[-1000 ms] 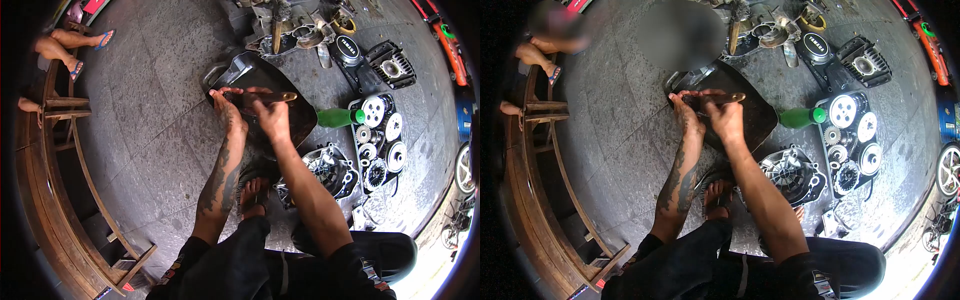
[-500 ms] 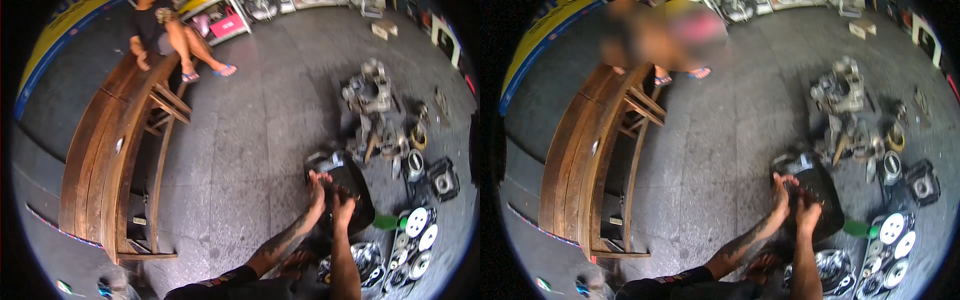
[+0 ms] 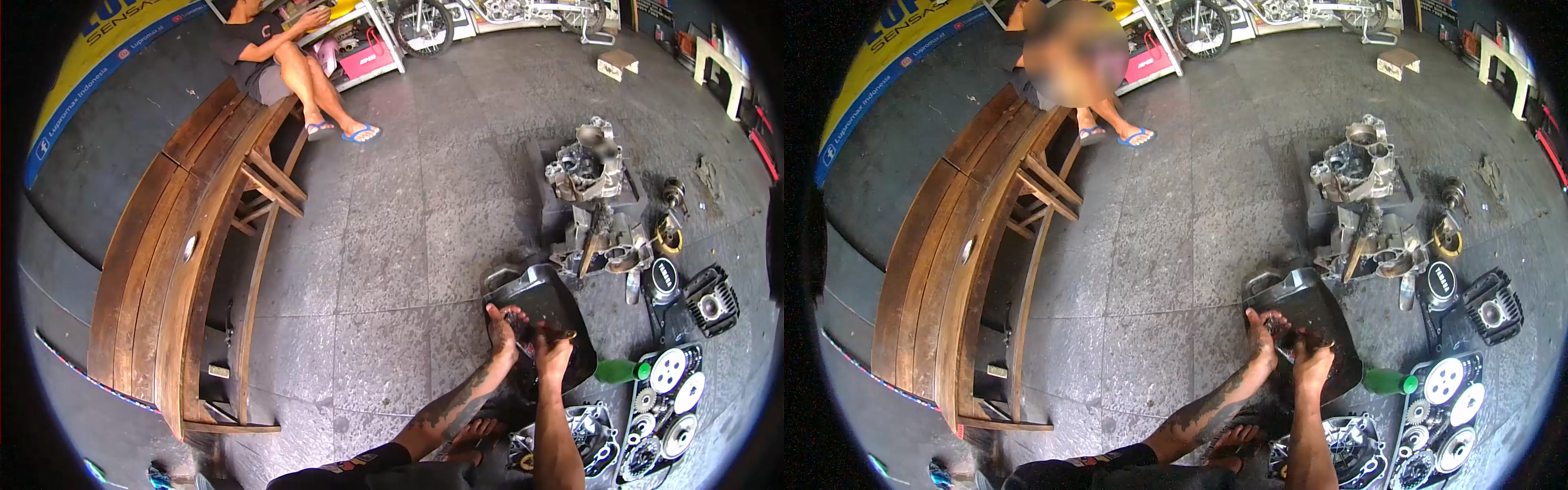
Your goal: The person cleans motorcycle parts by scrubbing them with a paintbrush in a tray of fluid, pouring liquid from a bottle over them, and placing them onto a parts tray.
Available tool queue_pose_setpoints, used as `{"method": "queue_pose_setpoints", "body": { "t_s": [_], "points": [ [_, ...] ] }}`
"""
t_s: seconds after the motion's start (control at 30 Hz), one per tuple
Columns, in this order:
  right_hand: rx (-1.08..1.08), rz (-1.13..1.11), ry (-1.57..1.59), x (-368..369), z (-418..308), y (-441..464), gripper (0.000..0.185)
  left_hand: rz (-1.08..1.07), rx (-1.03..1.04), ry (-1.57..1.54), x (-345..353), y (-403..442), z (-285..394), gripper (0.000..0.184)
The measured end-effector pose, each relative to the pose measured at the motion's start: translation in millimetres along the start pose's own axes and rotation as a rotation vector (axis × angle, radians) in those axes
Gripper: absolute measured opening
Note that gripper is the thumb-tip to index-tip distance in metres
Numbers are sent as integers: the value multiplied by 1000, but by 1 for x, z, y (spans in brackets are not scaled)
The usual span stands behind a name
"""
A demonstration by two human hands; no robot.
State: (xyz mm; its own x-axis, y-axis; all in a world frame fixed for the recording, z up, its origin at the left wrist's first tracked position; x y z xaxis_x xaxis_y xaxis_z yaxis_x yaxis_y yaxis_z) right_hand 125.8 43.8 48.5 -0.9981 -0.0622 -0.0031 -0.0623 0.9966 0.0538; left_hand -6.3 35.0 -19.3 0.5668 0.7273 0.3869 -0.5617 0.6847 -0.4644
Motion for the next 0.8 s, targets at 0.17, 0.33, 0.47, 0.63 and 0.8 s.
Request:
{"method": "queue_pose_setpoints", "body": {
  "t_s": [0.17, 0.33, 0.47, 0.63, 0.8],
  "points": [
    [-53, -73, 141, 17, -19, 5, 24, -26, -21, -20, 13, -7, 10, 71],
    [-12, 24, -189, -20, 20, -10, 22, -12, 108, -12, 11, 0, 20, 67],
    [56, 51, 351, 3, -19, 5, 17, 29, 120, 173, 20, -14, 25, 75],
    [69, 73, 71, 10, -5, 2, 20, -28, -11, 204, 21, -13, 22, 74],
    [116, 126, -226, -24, 16, -1, 25, 4, 16, 57, 16, -10, 20, 75]
  ]
}}
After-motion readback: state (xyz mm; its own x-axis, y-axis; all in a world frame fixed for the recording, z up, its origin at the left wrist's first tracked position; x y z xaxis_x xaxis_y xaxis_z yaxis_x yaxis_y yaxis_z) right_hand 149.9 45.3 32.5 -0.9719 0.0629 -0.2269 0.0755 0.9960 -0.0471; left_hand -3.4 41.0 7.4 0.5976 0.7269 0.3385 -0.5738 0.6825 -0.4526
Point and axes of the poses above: each hand's wrist, its own y-axis towards the middle knuckle, its own x-axis out of the palm, z = x × y, the point moved 5 cm from there along y, towards the middle knuckle, and after that the axes turned 12 degrees about y, right-handed, at the moved point
